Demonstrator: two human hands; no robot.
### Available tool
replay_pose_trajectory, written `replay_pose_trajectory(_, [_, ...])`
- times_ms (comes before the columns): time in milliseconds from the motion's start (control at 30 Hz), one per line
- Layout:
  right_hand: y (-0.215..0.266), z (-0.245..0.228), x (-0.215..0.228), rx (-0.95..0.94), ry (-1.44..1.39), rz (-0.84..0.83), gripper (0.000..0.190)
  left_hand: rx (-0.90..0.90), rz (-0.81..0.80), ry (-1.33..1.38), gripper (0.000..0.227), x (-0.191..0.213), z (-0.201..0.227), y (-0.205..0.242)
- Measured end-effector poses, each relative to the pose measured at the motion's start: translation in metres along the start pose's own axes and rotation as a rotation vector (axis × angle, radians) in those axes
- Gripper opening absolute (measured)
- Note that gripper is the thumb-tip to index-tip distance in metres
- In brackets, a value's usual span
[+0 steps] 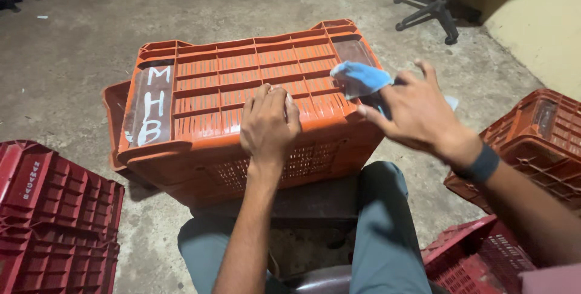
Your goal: The person wipes the interior and exterior surfaces of an orange plastic crate using a blue cloth. They rotate the crate to access different sides and continue wiping until the entire crate is cleaned.
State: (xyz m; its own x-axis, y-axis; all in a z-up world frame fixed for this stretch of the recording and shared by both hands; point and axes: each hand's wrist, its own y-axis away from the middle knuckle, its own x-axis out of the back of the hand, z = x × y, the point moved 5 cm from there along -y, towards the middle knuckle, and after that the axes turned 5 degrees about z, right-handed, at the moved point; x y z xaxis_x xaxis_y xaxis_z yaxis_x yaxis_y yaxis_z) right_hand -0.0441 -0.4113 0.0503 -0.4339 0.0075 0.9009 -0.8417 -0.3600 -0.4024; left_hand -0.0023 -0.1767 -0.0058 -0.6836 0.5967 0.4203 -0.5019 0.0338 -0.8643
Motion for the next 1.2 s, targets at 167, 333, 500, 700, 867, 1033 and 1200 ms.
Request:
replay_pose_trajectory(167, [0.001, 0.005, -0.012, -0.083, 0.075, -0.038, 0.063, -0.044, -0.036, -0.005, 0.027, 0.003, 0.002, -0.001])
replay_pose_trajectory(333, [-0.050, 0.039, -0.051, -0.119, -0.004, -0.092, 0.066, -0.075, -0.030, -0.012, 0.030, 0.002, 0.000, 0.001])
replay_pose_trajectory(500, [-0.101, 0.059, -0.069, -0.093, -0.164, -0.093, 0.065, -0.069, -0.037, 0.028, 0.031, 0.004, -0.001, 0.001])
replay_pose_trajectory(700, [-0.093, 0.037, -0.065, 0.088, -0.342, 0.010, 0.055, -0.060, -0.037, 0.022, 0.030, 0.002, -0.001, 0.003])
replay_pose_trajectory(867, [-0.056, 0.028, -0.055, 0.147, -0.370, -0.156, 0.043, -0.066, -0.022, 0.003, 0.030, 0.000, -0.004, 0.004])
replay_pose_trajectory(1033, [0.000, 0.022, -0.015, 0.100, -0.496, -0.166, 0.040, -0.054, -0.027, 0.019, 0.028, -0.001, -0.002, 0.002])
replay_pose_trajectory(1200, [0.021, 0.018, 0.007, 0.043, -0.574, -0.006, 0.027, -0.060, -0.005, 0.009, 0.028, 0.003, -0.001, 0.002])
